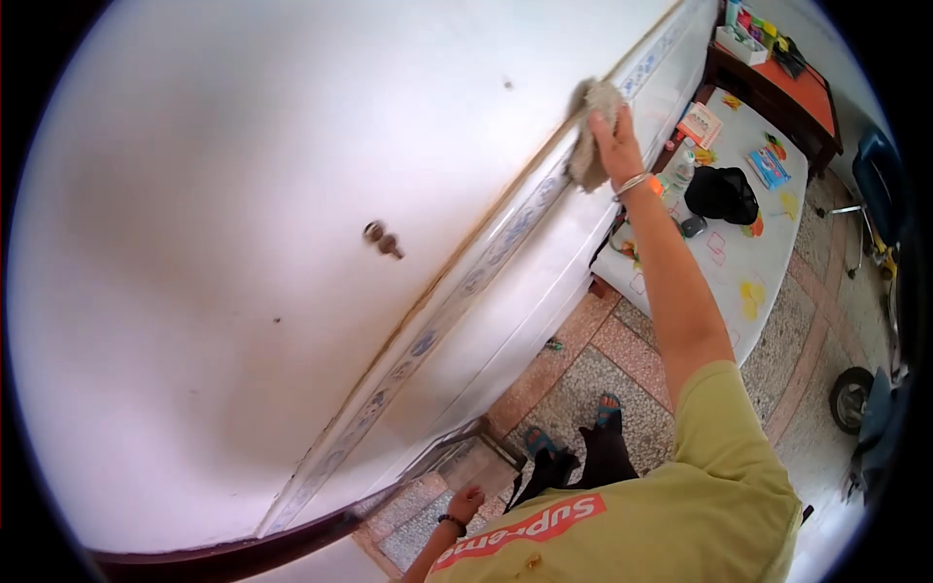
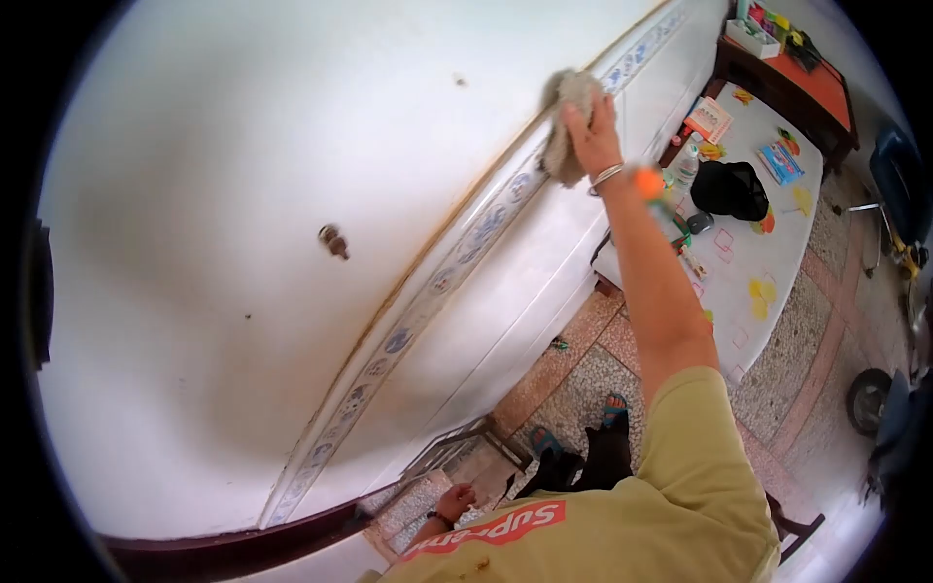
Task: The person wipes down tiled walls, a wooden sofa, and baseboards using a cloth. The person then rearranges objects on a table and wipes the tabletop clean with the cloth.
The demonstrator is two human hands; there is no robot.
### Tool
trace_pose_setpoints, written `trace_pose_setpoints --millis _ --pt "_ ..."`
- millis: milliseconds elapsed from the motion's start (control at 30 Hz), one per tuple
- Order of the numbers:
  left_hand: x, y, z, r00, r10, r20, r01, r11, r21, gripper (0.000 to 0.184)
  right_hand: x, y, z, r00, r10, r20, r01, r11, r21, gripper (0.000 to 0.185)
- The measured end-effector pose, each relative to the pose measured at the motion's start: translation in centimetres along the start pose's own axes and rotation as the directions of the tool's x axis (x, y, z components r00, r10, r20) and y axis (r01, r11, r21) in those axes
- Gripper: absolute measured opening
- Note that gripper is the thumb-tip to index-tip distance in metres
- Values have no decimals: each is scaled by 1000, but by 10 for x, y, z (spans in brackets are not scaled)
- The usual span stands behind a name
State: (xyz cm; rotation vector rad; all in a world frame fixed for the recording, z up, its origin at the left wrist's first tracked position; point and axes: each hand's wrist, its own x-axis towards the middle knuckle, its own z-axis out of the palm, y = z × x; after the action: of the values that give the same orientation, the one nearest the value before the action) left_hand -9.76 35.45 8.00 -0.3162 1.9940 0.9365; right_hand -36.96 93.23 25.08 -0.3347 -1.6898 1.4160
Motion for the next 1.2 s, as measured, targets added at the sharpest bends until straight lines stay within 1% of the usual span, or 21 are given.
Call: trace_pose_setpoints --millis 67,100,167,233,267,333,433,467,533,600,700,733,767,833,867,900,967,1000,1067,1133,1200 --pt "5 -15 -11 998 24 -49 -23 1000 10 37 -9 -14 9 998 41 39 -44 997 62 56" --pt "4 -18 -15 998 21 -60 -21 1000 9 38 -27 -25 15 1000 23 -7 -24 999 -35 56" --pt "5 -24 -23 997 33 -73 -22 988 150 39 -69 -42 38 999 -45 -16 42 987 -155 55" --pt "5 -35 -27 987 126 -102 -98 965 242 37 -123 -67 64 997 -46 58 51 994 -99 52" --pt "2 -32 -29 990 104 -100 -80 973 215 37 -150 -70 74 980 -151 129 175 965 -195 51" --pt "4 -41 -33 989 99 -105 -78 979 186 38 -206 -88 98 936 -243 253 295 936 -191 52" --pt "2 -50 -39 977 140 -160 -118 983 142 40 -276 -112 129 884 -211 417 283 952 -119 55" --pt "1 -55 -40 971 112 -210 -96 992 85 40 -292 -118 138 867 -240 438 315 943 -108 54" --pt "2 -68 -43 973 131 -188 -120 990 70 42 -319 -135 155 821 -288 493 353 935 -42 54" --pt "-14 -71 -48 961 107 -254 -100 994 38 41 -341 -160 167 682 -372 629 571 809 -140 43" --pt "-30 -91 -47 945 25 -327 -34 999 -20 40 -379 -172 189 534 -415 737 684 725 -88 30" --pt "-36 -101 -46 943 -39 -331 21 998 -58 40 -394 -175 205 467 -539 701 786 616 -51 23" --pt "-42 -113 -44 933 -60 -356 30 995 -90 40 -406 -185 217 442 -558 703 788 616 -7 23" --pt "-45 -140 -36 937 -54 -344 67 997 25 44 -430 -207 239 155 -619 770 871 453 188 27" --pt "-44 -157 -29 926 -55 -373 62 998 7 46 -441 -217 250 131 -635 761 870 442 218 27" --pt "-54 -159 -28 919 -64 -389 62 998 -17 46 -455 -228 262 33 -648 761 876 385 290 28" --pt "-80 -159 -23 891 -245 -383 141 949 -281 48 -478 -256 284 -152 -638 755 830 333 448 31" --pt "-89 -162 -14 830 -234 -506 84 950 -302 40 -489 -272 297 -237 -622 746 779 338 528 31" --pt "-92 -183 12 812 -317 -490 106 906 -410 41 -527 -285 329 -325 -702 633 682 291 672 35" --pt "-97 -192 30 785 -445 -430 126 795 -593 42 -568 -301 359 -319 -797 513 649 210 731 34" --pt "-102 -199 51 788 -527 -317 123 640 -759 42 -609 -312 384 -416 -771 482 693 74 717 35"
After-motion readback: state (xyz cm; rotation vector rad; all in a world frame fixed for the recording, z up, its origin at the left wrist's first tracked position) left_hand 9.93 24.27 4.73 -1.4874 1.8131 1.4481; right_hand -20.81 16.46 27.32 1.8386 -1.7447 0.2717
